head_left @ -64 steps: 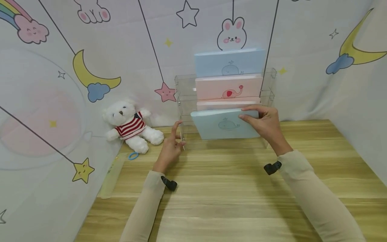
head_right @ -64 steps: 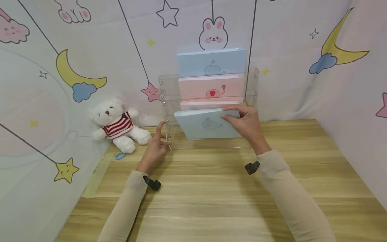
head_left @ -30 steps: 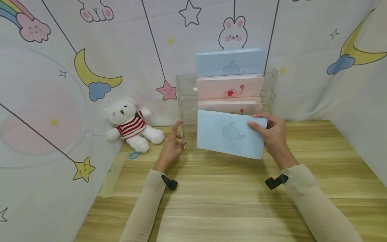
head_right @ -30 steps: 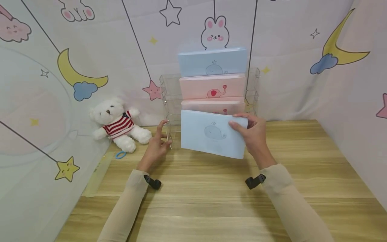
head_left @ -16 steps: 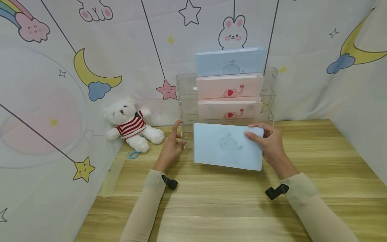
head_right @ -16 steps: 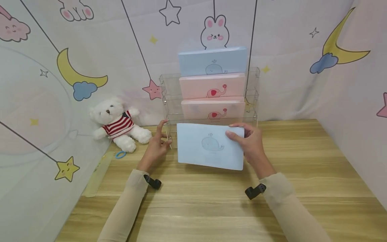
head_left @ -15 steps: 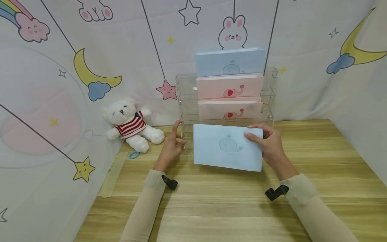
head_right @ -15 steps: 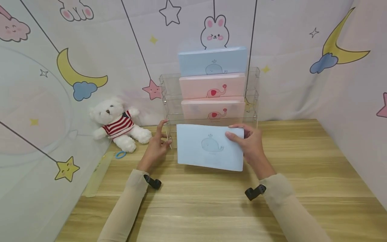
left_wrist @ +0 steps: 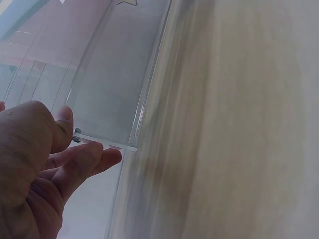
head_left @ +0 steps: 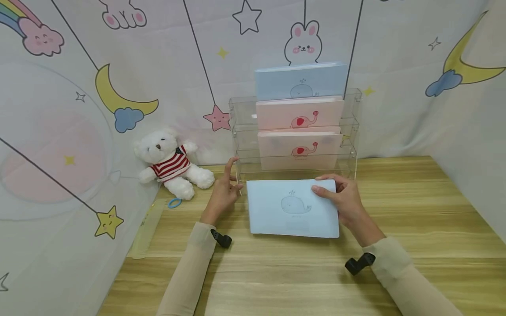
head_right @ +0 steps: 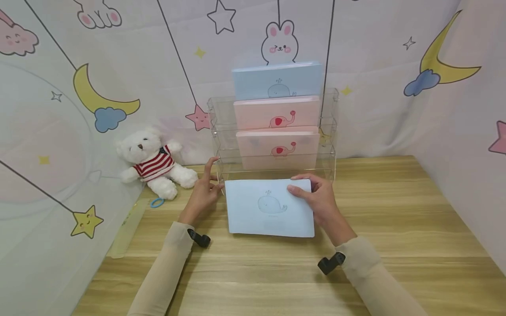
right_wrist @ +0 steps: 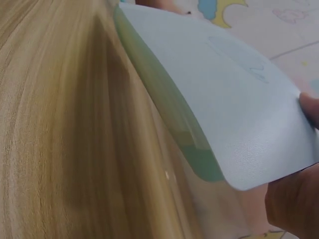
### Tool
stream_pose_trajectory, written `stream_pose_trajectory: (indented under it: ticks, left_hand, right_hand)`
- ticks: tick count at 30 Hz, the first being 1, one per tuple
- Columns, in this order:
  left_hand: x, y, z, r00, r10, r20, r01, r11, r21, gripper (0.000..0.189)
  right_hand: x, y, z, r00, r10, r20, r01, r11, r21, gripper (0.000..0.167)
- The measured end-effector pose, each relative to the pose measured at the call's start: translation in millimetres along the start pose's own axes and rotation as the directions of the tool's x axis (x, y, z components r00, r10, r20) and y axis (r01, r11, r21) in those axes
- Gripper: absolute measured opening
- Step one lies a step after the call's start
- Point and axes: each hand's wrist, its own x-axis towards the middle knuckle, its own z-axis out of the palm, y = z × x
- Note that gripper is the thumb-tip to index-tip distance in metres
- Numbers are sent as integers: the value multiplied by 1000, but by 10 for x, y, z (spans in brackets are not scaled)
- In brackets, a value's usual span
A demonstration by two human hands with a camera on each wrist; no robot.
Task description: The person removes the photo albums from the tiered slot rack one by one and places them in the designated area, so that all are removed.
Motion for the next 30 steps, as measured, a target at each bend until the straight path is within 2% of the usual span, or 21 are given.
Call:
stream_pose_trajectory:
  ticks: [7,13,17,21,30]
  left_hand:
    - [-4,-16,-30,1000,-9,9,9,1000,-5,94]
    - [-5,-22,-73,998,-17,66,20,999,-49,92]
    - [-18,-11,-105,994,-28,110,37,996,-84,82]
    - [-20,7,-120,992,-21,121,35,993,-109,70]
    - [-9,38,-128,992,-25,122,42,989,-139,70]
  right_hand:
    - [0,64,11,998,52,38,-51,999,-7,25]
    - [9,151,17,992,122,14,-122,992,18,25]
    - [12,229,29,985,172,12,-173,984,48,24]
    - [53,321,41,982,189,-4,-189,981,51,22]
    - [215,453,63,971,218,-96,-226,971,-75,25]
